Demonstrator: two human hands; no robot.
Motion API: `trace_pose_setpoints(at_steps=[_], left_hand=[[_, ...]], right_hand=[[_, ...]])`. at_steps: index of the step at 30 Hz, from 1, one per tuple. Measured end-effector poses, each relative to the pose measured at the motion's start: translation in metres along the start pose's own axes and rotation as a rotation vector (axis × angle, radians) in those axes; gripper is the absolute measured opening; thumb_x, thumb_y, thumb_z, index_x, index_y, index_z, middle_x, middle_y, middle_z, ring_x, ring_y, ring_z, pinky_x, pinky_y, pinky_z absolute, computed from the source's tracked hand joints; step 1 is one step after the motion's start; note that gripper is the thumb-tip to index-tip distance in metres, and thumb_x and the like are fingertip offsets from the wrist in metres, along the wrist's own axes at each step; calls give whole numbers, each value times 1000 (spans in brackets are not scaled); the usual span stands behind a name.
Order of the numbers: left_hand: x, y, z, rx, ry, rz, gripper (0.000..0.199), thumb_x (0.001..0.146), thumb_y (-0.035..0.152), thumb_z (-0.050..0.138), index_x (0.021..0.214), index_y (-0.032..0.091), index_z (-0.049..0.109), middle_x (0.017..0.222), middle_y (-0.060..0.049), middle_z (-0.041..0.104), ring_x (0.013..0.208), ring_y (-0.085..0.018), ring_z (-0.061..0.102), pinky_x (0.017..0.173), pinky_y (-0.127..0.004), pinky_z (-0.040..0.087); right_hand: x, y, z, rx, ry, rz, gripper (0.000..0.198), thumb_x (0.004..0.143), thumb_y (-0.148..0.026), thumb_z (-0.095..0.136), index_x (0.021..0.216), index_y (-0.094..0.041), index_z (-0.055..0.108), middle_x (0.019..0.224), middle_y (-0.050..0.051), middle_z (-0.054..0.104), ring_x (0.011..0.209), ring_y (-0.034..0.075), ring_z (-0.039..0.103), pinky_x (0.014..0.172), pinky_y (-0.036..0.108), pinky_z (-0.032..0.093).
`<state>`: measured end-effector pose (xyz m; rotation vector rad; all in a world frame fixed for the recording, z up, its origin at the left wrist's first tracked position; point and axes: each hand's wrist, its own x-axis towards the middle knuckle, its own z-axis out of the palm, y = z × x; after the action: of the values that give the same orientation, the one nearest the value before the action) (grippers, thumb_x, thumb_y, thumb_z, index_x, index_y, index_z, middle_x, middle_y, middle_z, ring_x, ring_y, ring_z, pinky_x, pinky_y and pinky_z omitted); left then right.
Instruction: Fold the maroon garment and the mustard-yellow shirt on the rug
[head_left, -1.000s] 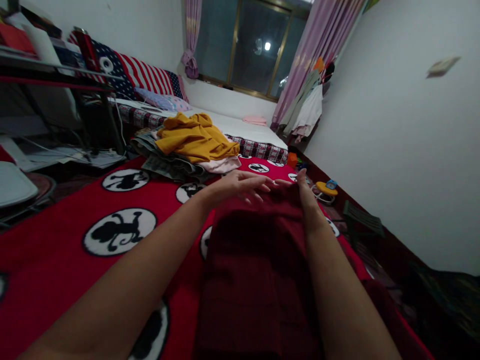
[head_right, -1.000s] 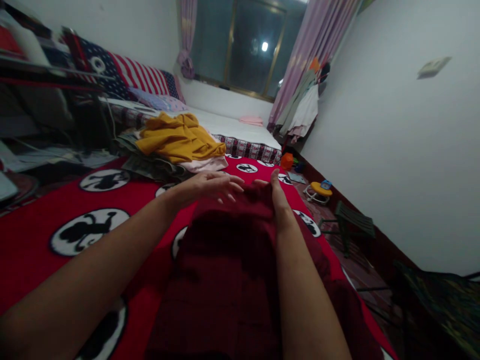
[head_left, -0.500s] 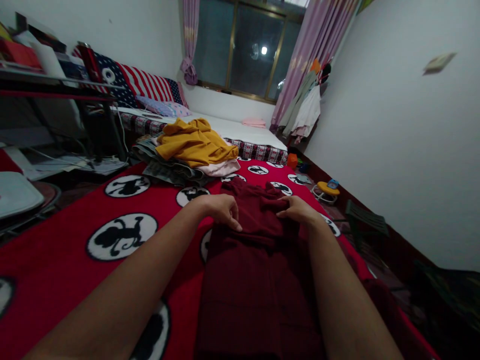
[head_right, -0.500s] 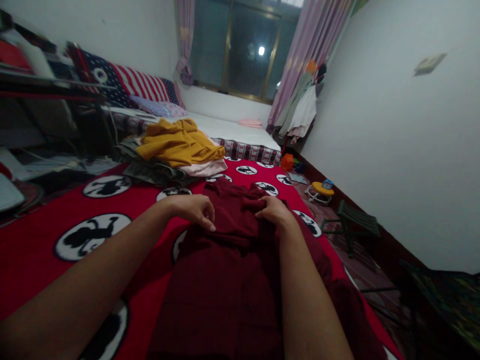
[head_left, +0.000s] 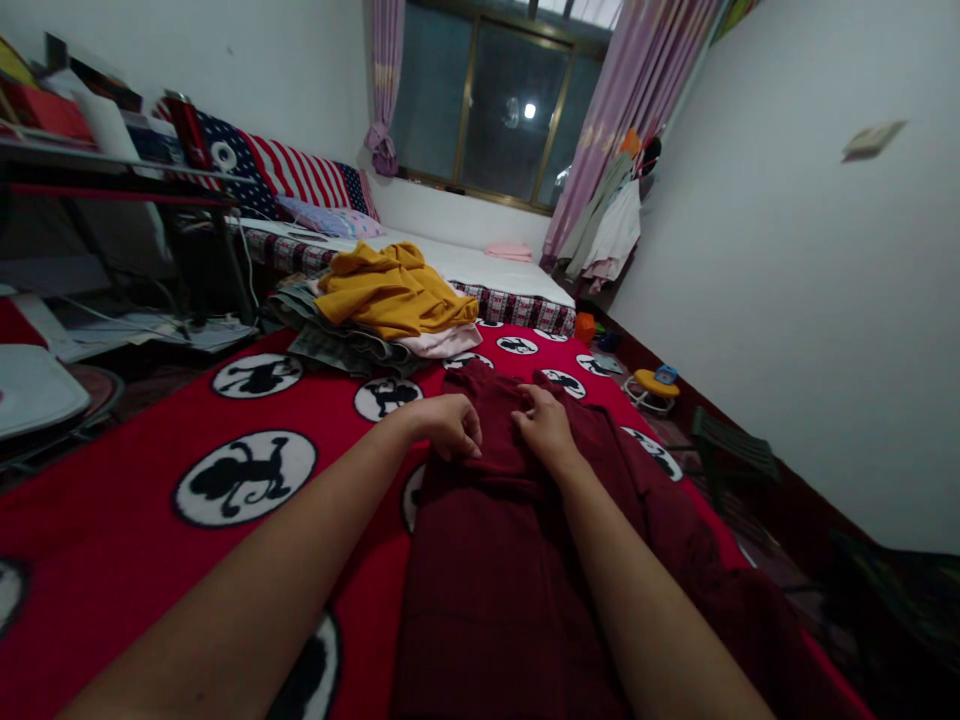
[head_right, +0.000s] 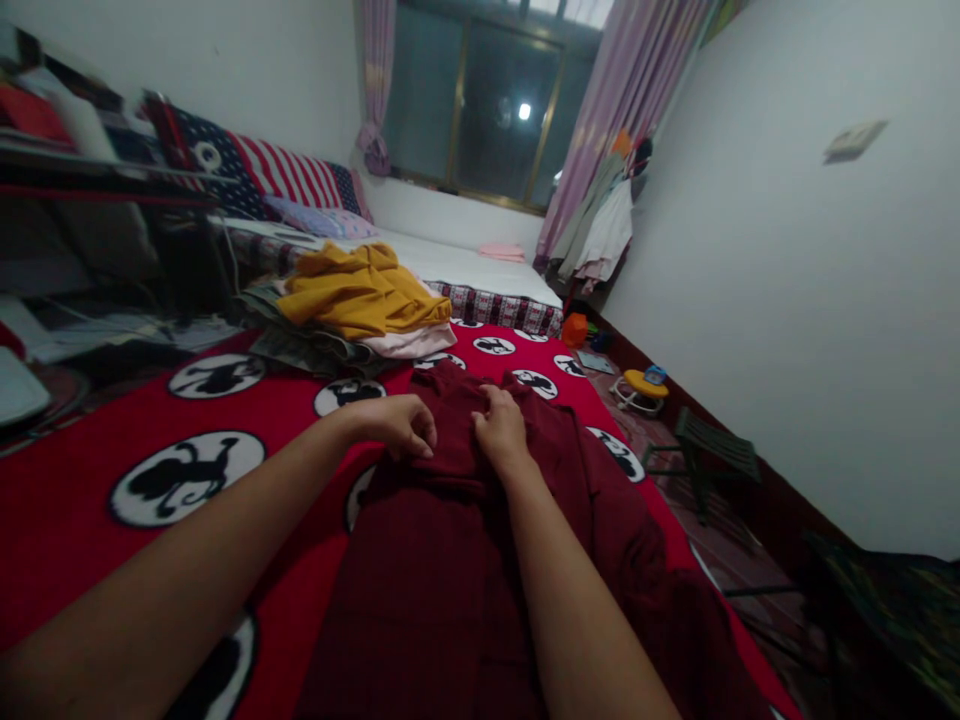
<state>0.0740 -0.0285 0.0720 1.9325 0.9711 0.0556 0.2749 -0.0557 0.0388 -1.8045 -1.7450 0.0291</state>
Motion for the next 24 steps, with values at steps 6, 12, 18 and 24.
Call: trace_pose_setpoints(at_steps=[6, 12, 18, 24], left_hand=[[1, -6, 0, -149, -98, 62, 23, 59, 23, 78, 79, 14, 70, 59, 3, 63, 53, -10, 58, 53, -22, 52], [-4, -6, -3, -104, -366, -12, 31, 63, 39, 80, 81, 16, 71, 66, -4, 70, 57, -17, 66, 53, -25, 51], [2, 3, -1, 250, 282, 105, 27, 85, 33, 56, 71, 13, 70, 65, -7, 70, 63, -19, 67, 66, -28, 51], [31, -15, 31, 569, 349, 337, 64, 89, 55, 50, 143, 21, 47, 156, -11, 33, 143, -28, 32, 115, -42, 26]], right_hand=[[2, 10, 19, 228, 30, 19, 53, 69, -8, 62, 122, -11, 60, 111, 13, 65, 87, 18, 66, 87, 33, 53], [1, 10, 23, 616, -95, -130, 48, 72, -9, 58, 120, -17, 58, 113, 9, 67, 98, 17, 68, 88, 33, 55], [-1, 2, 17, 518, 14, -185, 25, 74, -15, 58, 97, -17, 69, 100, 8, 72, 90, 18, 69, 87, 34, 54], [5, 23, -1, 399, 89, 241, 24, 76, -24, 61, 97, -15, 67, 79, 5, 72, 65, 17, 67, 67, 32, 55]])
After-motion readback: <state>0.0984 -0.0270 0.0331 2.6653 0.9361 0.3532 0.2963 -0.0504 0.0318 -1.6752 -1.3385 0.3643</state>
